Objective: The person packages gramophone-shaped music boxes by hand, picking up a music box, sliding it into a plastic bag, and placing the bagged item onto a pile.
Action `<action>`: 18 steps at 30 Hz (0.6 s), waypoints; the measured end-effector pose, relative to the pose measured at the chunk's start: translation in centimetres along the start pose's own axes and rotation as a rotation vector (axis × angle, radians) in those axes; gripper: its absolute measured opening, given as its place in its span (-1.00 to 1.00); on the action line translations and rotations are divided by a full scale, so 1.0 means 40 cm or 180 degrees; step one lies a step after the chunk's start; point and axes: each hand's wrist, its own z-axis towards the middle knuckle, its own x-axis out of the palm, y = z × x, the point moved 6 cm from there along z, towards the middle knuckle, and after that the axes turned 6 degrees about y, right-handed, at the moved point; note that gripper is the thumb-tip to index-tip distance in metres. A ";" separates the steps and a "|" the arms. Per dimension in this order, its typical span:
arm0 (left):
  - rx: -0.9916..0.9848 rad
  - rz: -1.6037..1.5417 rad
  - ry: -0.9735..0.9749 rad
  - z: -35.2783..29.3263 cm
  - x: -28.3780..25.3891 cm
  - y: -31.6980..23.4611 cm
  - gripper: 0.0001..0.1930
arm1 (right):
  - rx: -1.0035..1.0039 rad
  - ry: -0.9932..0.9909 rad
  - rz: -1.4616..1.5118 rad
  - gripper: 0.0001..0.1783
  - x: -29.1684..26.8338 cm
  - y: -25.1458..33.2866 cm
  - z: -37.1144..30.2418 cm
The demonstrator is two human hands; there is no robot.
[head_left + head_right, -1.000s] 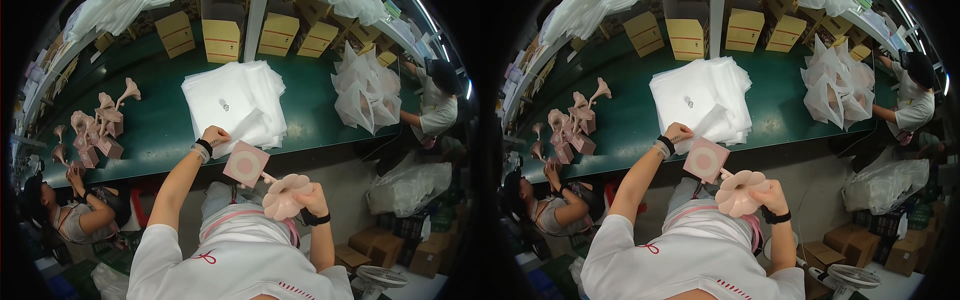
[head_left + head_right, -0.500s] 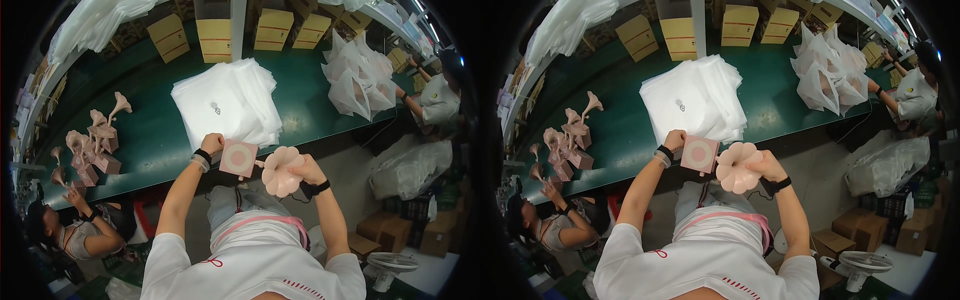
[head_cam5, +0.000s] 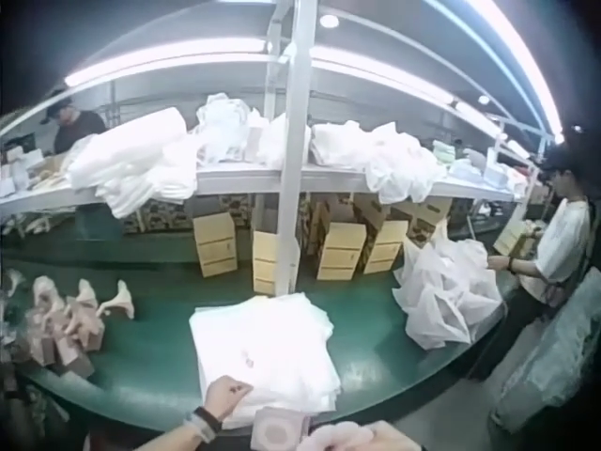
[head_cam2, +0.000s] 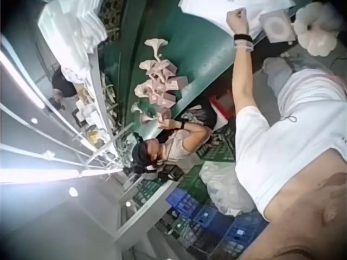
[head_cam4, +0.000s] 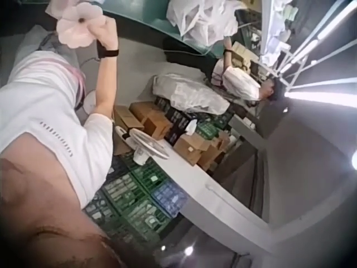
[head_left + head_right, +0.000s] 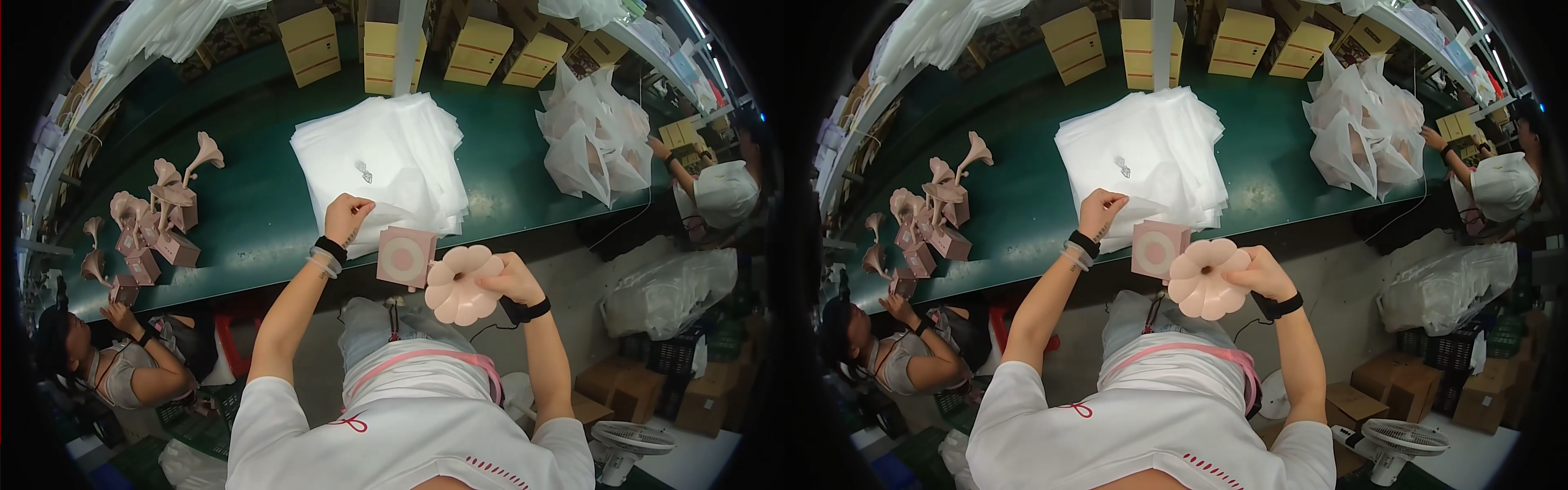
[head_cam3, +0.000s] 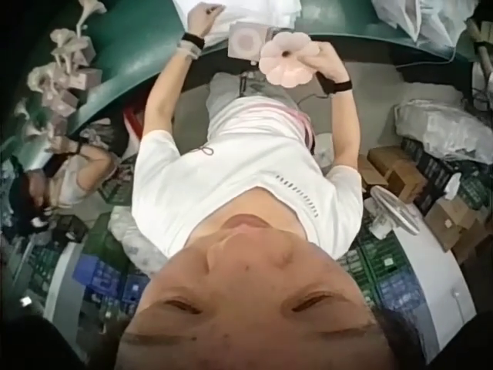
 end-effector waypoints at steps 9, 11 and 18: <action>0.0347 0.0035 -0.0135 -0.081 -0.028 -0.028 -0.90 | 0.0267 -0.0932 0.3330 -0.58 -0.034 -0.137 0.055; 0.0331 -0.0016 -0.0230 -0.088 -0.032 -0.031 -0.91 | 0.0101 -0.0894 0.3067 -0.60 -0.008 -0.132 0.053; 0.0646 -0.0281 -0.0444 -0.076 -0.015 -0.117 -0.91 | -0.0312 -0.0076 -0.0583 -0.65 0.118 -0.068 0.045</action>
